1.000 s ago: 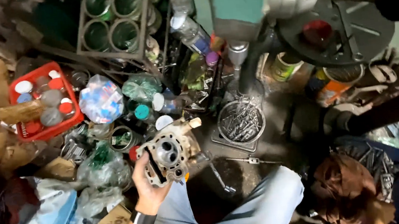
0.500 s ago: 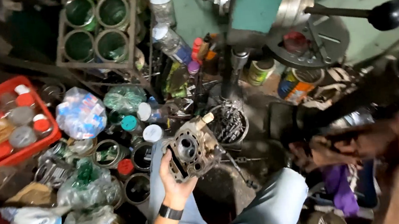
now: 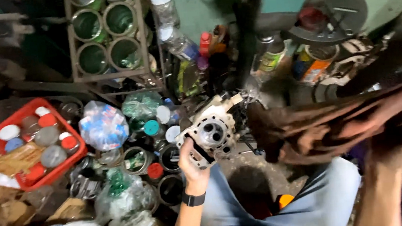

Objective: The person inspects, cleans, and organizes the motorcycle engine cylinder head and parts in a workshop.

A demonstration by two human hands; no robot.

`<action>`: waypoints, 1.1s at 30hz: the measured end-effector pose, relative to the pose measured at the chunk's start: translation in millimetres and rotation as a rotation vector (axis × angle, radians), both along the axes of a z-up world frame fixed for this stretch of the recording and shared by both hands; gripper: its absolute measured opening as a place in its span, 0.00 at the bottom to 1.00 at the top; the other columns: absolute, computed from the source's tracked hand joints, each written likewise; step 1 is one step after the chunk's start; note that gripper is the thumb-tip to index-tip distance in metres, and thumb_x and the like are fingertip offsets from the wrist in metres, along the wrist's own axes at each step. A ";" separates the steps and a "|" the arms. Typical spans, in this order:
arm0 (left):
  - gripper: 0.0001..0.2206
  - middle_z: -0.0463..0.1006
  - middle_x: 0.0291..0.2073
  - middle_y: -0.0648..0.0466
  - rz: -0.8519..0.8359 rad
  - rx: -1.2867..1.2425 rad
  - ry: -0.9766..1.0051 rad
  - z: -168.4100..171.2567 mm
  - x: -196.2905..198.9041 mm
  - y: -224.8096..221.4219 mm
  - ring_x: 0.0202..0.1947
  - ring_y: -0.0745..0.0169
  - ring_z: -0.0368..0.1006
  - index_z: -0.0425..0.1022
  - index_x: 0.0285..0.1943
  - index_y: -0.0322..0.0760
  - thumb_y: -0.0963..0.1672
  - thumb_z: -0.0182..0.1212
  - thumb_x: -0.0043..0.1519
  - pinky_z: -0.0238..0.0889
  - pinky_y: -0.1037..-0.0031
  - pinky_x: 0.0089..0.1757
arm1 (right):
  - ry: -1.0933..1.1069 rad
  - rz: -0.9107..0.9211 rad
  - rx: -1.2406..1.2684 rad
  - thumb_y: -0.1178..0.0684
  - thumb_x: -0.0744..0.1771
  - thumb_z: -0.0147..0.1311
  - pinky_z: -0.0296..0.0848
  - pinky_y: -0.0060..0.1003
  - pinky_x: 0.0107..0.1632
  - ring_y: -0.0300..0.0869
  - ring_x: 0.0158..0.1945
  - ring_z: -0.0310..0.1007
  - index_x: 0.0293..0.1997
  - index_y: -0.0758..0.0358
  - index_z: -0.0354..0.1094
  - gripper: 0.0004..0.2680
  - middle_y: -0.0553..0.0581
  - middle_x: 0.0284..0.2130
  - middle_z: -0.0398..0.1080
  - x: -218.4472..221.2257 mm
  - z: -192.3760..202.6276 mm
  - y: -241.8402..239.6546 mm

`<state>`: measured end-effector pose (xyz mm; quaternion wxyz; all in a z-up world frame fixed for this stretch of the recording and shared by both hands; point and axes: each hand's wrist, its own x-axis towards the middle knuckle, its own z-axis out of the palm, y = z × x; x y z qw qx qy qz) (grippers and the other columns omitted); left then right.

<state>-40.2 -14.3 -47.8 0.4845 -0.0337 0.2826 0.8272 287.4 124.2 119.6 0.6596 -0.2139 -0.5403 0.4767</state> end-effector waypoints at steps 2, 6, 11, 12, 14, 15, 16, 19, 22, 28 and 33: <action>0.15 0.78 0.45 0.56 0.053 -0.041 0.159 -15.9 -5.9 -3.9 0.45 0.60 0.72 0.76 0.55 0.36 0.47 0.61 0.62 0.64 0.65 0.44 | 0.170 0.019 -0.190 0.45 0.71 0.54 0.70 0.36 0.67 0.40 0.62 0.70 0.73 0.62 0.58 0.22 0.51 0.61 0.67 -14.6 -52.8 1.3; 0.20 0.76 0.45 0.55 0.147 -0.094 0.679 48.3 -2.0 -5.6 0.42 0.65 0.68 0.74 0.60 0.31 0.46 0.59 0.61 0.58 0.73 0.41 | -0.470 -0.231 -0.053 0.58 0.72 0.50 0.69 0.36 0.59 0.45 0.54 0.69 0.58 0.65 0.69 0.08 0.53 0.53 0.70 -68.9 -100.6 -45.5; 0.29 0.75 0.46 0.49 0.116 -0.148 0.870 66.6 5.9 -12.3 0.42 0.61 0.68 0.68 0.67 0.28 0.48 0.62 0.57 0.59 0.71 0.42 | -0.749 0.087 0.043 0.62 0.64 0.56 0.71 0.38 0.49 0.50 0.44 0.73 0.49 0.66 0.68 0.10 0.61 0.41 0.71 -135.8 -51.8 -108.1; 0.31 0.74 0.48 0.47 0.120 -0.161 0.939 70.1 9.2 -11.4 0.44 0.59 0.67 0.67 0.68 0.26 0.48 0.63 0.57 0.58 0.70 0.44 | -0.749 0.155 0.029 0.62 0.63 0.56 0.71 0.39 0.48 0.52 0.43 0.73 0.53 0.68 0.68 0.13 0.63 0.40 0.70 -145.8 -45.7 -111.0; 0.33 0.73 0.53 0.47 0.133 -0.137 1.006 84.0 20.1 -8.5 0.51 0.58 0.68 0.64 0.70 0.25 0.49 0.64 0.57 0.59 0.70 0.51 | -0.691 0.185 0.006 0.63 0.64 0.55 0.71 0.39 0.48 0.52 0.43 0.73 0.55 0.69 0.66 0.13 0.64 0.41 0.70 -152.8 -43.4 -113.8; 0.35 0.72 0.58 0.47 0.155 -0.116 1.067 90.4 25.3 -7.9 0.57 0.58 0.68 0.61 0.71 0.25 0.49 0.64 0.56 0.61 0.70 0.59 | -0.638 0.222 -0.012 0.63 0.65 0.55 0.71 0.40 0.48 0.53 0.44 0.73 0.57 0.70 0.65 0.14 0.64 0.42 0.70 -156.7 -42.4 -115.6; 0.35 0.72 0.58 0.47 0.146 -0.118 1.069 93.7 28.0 -7.3 0.57 0.58 0.68 0.61 0.71 0.25 0.49 0.64 0.56 0.61 0.70 0.59 | -0.636 0.218 -0.020 0.63 0.65 0.55 0.71 0.40 0.48 0.53 0.44 0.73 0.57 0.70 0.65 0.14 0.64 0.42 0.70 -156.3 -39.9 -117.6; 0.38 0.70 0.61 0.45 0.150 -0.129 1.118 101.2 36.5 -8.8 0.60 0.56 0.67 0.59 0.73 0.24 0.50 0.65 0.56 0.60 0.68 0.61 | -0.642 0.330 -0.358 0.61 0.68 0.55 0.73 0.42 0.40 0.53 0.35 0.73 0.60 0.69 0.64 0.14 0.63 0.37 0.72 -150.9 -38.7 -122.5; 0.40 0.70 0.62 0.44 0.135 -0.128 1.188 106.8 39.6 -10.4 0.61 0.55 0.67 0.59 0.73 0.23 0.52 0.65 0.55 0.60 0.67 0.62 | -0.617 0.395 -0.500 0.61 0.68 0.54 0.75 0.40 0.34 0.49 0.30 0.73 0.60 0.68 0.66 0.13 0.59 0.34 0.73 -140.5 -44.1 -122.5; 0.41 0.69 0.63 0.44 0.081 -0.111 1.231 124.5 41.5 -17.2 0.63 0.54 0.67 0.59 0.73 0.23 0.53 0.67 0.54 0.60 0.65 0.63 | -0.601 0.347 -0.215 0.66 0.63 0.50 0.74 0.43 0.40 0.53 0.38 0.75 0.63 0.68 0.62 0.19 0.65 0.42 0.72 -117.2 -35.1 -103.4; 0.41 0.70 0.64 0.43 0.010 -0.091 1.310 141.8 39.3 -17.5 0.65 0.53 0.67 0.61 0.73 0.23 0.53 0.67 0.54 0.58 0.65 0.65 | -0.829 0.196 0.166 0.66 0.60 0.55 0.77 0.42 0.46 0.55 0.46 0.78 0.55 0.61 0.70 0.18 0.62 0.49 0.75 -109.0 -25.7 -88.8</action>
